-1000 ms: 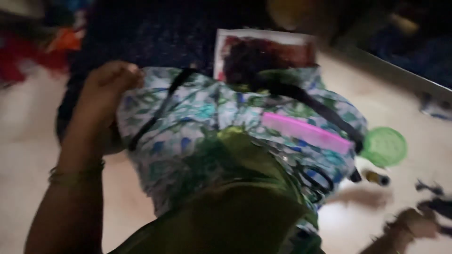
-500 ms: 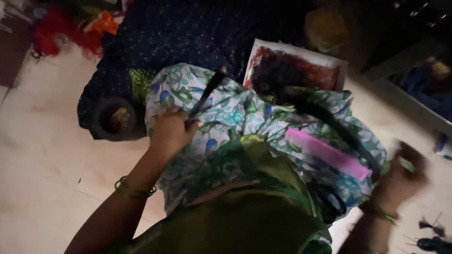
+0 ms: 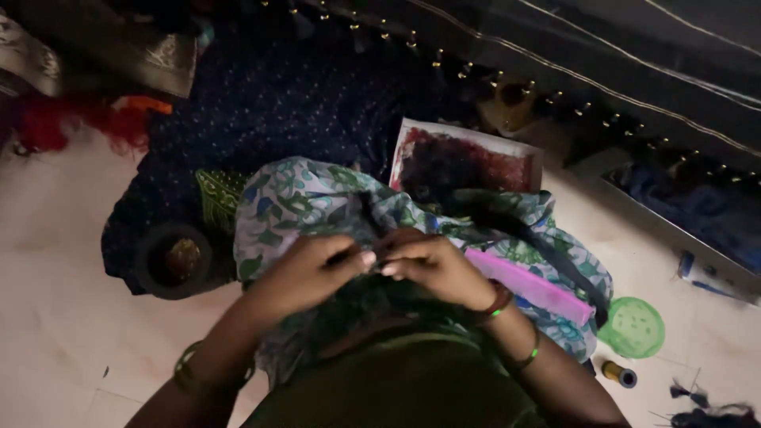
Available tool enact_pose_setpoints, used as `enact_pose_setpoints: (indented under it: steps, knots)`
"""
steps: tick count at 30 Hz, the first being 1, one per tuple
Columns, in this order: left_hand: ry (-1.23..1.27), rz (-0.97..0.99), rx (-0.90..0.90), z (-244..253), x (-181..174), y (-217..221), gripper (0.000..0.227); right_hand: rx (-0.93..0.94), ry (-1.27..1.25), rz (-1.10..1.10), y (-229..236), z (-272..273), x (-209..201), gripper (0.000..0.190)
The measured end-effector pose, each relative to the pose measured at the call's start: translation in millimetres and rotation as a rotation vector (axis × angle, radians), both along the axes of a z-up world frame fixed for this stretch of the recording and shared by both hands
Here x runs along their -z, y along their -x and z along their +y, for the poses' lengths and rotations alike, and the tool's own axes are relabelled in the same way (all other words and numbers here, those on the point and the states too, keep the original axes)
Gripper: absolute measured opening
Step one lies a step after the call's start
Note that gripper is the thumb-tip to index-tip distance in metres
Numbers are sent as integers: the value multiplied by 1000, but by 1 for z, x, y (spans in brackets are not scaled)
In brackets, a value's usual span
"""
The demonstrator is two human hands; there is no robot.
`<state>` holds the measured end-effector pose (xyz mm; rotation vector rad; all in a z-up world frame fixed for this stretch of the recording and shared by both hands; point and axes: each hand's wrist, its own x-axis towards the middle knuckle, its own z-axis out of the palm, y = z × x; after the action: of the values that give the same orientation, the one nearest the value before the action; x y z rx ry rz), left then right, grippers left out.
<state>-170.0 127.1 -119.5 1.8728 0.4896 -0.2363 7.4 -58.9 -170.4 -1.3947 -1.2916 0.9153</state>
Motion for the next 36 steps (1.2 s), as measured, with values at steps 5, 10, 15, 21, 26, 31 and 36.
enact_pose_setpoints:
  steps: [5, 10, 15, 21, 26, 31, 36]
  knots:
    - [0, 15, -153, 45, -6, 2, 27, 285, 331, 295, -40, -31, 17, 19]
    - [22, 43, -343, 71, 8, 7, 25, 436, 291, 407, -55, -48, 20, 18]
    - [74, 32, -493, 75, 26, 8, 24, 505, 323, 337, -53, -49, 16, 19]
    - [-1125, -191, -105, 50, 74, -14, 55, 519, 344, 185, -46, -47, 7, 20]
    - [-437, -756, 110, -67, 35, -79, 55, 501, 252, 191, -36, -49, 8, 18]
    - [-43, -712, -75, -108, 36, -91, 28, 609, 245, 241, -33, -80, -13, 18]
    - [-142, -861, 84, -109, 41, -84, 13, 630, 413, 186, -28, -117, -7, 23]
